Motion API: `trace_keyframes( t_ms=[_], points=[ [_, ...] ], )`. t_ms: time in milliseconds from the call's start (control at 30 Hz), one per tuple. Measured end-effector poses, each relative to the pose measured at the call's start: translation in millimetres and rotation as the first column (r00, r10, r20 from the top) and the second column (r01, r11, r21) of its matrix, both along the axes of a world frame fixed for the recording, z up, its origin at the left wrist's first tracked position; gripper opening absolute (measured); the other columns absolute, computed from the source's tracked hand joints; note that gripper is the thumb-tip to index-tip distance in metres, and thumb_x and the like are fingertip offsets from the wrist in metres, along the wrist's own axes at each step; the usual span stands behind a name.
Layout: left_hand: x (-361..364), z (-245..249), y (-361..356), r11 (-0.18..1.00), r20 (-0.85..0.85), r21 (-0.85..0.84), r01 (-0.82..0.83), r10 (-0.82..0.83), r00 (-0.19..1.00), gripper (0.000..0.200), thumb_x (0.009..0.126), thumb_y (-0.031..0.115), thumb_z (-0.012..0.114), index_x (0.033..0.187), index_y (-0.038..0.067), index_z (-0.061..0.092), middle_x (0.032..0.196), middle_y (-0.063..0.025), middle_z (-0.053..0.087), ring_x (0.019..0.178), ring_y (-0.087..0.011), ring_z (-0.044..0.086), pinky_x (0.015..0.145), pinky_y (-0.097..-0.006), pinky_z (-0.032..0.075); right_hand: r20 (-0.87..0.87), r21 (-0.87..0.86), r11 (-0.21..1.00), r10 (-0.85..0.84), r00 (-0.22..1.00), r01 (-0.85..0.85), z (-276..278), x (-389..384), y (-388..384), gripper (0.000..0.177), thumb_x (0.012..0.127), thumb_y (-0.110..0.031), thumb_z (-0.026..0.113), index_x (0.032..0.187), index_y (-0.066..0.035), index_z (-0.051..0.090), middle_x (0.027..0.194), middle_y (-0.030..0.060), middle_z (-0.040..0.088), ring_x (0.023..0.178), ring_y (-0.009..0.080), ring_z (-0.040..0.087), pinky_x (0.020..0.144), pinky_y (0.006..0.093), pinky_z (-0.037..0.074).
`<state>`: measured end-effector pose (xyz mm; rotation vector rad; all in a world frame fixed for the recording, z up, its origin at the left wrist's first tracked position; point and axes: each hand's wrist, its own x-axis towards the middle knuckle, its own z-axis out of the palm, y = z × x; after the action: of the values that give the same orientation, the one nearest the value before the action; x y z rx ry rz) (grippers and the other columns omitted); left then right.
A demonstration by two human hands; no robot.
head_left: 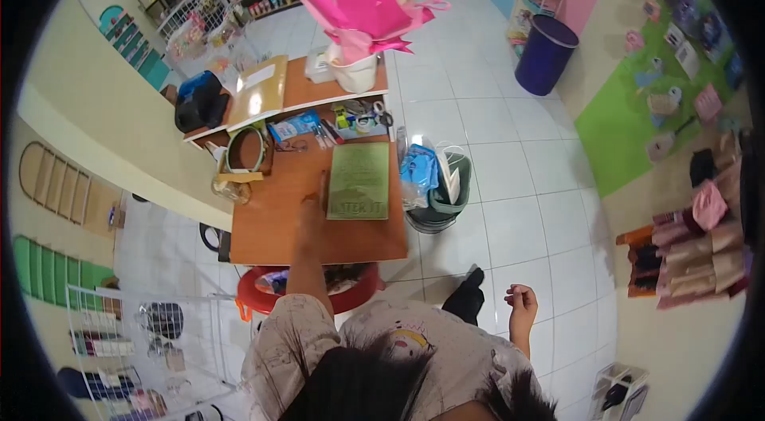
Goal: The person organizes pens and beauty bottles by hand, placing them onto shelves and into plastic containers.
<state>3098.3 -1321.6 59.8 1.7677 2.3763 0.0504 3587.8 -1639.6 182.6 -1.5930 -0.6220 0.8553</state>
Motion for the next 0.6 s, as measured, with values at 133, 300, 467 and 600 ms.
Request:
trace_keyframes(
  t_ms=[133,300,467,600],
  points=[
    [49,32,1,0.957,0.042,-0.085,-0.277,0.281,0.959,0.029,0.085,0.025,0.053,0.106,0.008,0.065,0.111,-0.0187,0.063,0.102,-0.036,0.061,0.082,-0.0459,0.051,0.042,-0.003,0.995,0.102,0.994,-0.102,4,109,69,0.019,0.094,-0.02,0.055,0.09,-0.002,0.059,0.083,0.0049,0.062,0.07,0.0119,0.057,0.066,0.0236,0.046],
    [180,96,0,0.962,0.106,0.206,-0.179,0.16,0.981,0.024,0.084,0.014,0.052,0.101,0.006,0.065,0.102,-0.013,0.063,0.093,-0.0346,0.061,0.078,-0.045,0.051,0.136,0.011,0.976,0.213,0.967,-0.217,27,256,198,0.018,0.095,-0.018,0.053,0.089,-0.002,0.058,0.087,0.0051,0.06,0.075,0.0105,0.054,0.067,0.0237,0.045],
    [299,111,37,0.946,0.254,0.299,-0.123,0.045,0.966,0.015,0.083,0.009,0.054,0.094,0.006,0.064,0.095,-0.0145,0.06,0.085,-0.0347,0.061,0.074,-0.0429,0.049,0.086,0.113,0.954,0.269,0.959,-0.277,44,327,362,0.021,0.095,-0.023,0.053,0.095,-0.003,0.061,0.087,0.0039,0.063,0.073,0.0097,0.056,0.07,0.0232,0.046],
    [361,89,94,0.89,0.457,0.423,-0.168,-0.049,0.888,0.016,0.079,0.004,0.055,0.092,0.007,0.063,0.092,-0.0133,0.062,0.081,-0.0316,0.061,0.071,-0.0385,0.05,0.006,0.167,0.887,0.435,0.901,-0.43,49,327,475,0.021,0.096,-0.02,0.052,0.095,-0.001,0.061,0.088,0.0055,0.063,0.077,0.0114,0.058,0.069,0.0245,0.046]
  ],
)
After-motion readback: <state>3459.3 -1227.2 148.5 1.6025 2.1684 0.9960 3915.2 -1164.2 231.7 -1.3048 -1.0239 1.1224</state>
